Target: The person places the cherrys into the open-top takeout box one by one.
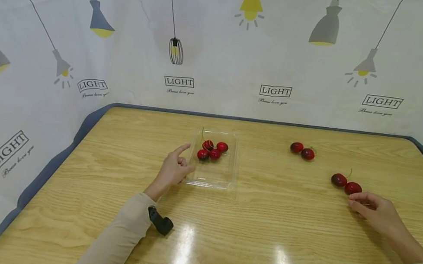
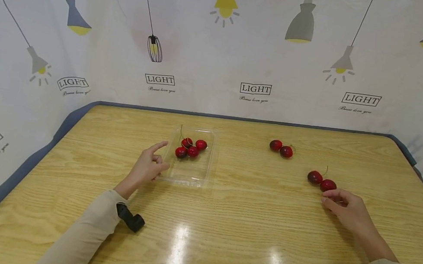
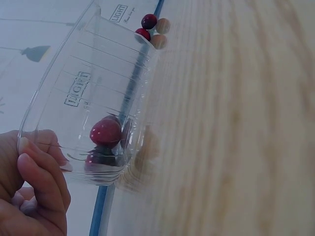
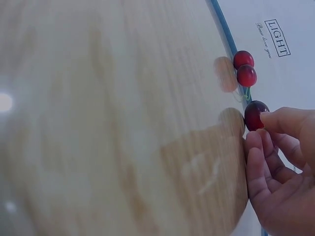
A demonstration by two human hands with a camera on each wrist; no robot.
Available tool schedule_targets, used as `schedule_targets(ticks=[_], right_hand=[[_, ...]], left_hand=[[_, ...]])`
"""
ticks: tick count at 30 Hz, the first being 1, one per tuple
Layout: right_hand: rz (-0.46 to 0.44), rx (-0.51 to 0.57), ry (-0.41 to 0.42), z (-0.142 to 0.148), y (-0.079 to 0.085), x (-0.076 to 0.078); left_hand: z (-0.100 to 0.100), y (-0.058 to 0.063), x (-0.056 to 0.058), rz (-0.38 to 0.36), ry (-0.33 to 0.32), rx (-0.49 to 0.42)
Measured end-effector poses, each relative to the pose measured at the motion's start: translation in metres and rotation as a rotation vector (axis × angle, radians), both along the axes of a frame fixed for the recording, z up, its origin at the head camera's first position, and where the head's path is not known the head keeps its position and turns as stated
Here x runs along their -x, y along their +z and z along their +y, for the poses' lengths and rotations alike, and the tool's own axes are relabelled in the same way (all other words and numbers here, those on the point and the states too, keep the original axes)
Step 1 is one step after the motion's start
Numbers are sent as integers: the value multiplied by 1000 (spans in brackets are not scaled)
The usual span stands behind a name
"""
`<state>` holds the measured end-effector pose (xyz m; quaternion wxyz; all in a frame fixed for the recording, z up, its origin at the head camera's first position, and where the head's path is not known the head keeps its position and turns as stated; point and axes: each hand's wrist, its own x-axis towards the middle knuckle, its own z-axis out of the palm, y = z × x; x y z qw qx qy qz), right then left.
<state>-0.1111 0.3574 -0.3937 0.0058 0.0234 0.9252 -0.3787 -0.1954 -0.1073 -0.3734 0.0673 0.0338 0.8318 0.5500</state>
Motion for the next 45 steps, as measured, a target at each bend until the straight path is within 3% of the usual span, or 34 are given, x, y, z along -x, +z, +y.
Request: schedule_targets(ticks=[17, 26, 39, 45], right_hand=[[-4, 105, -55, 8, -3, 3], [-18, 123, -120, 11, 3, 1], [15, 229, -156, 10, 9, 3], [14, 219, -163, 12, 7, 6]], left_hand=[[2, 0, 1, 0, 1, -3], [2, 2, 0, -6, 4, -2], [1, 2, 0, -14, -2, -15], [1, 1, 0, -16, -2, -11]])
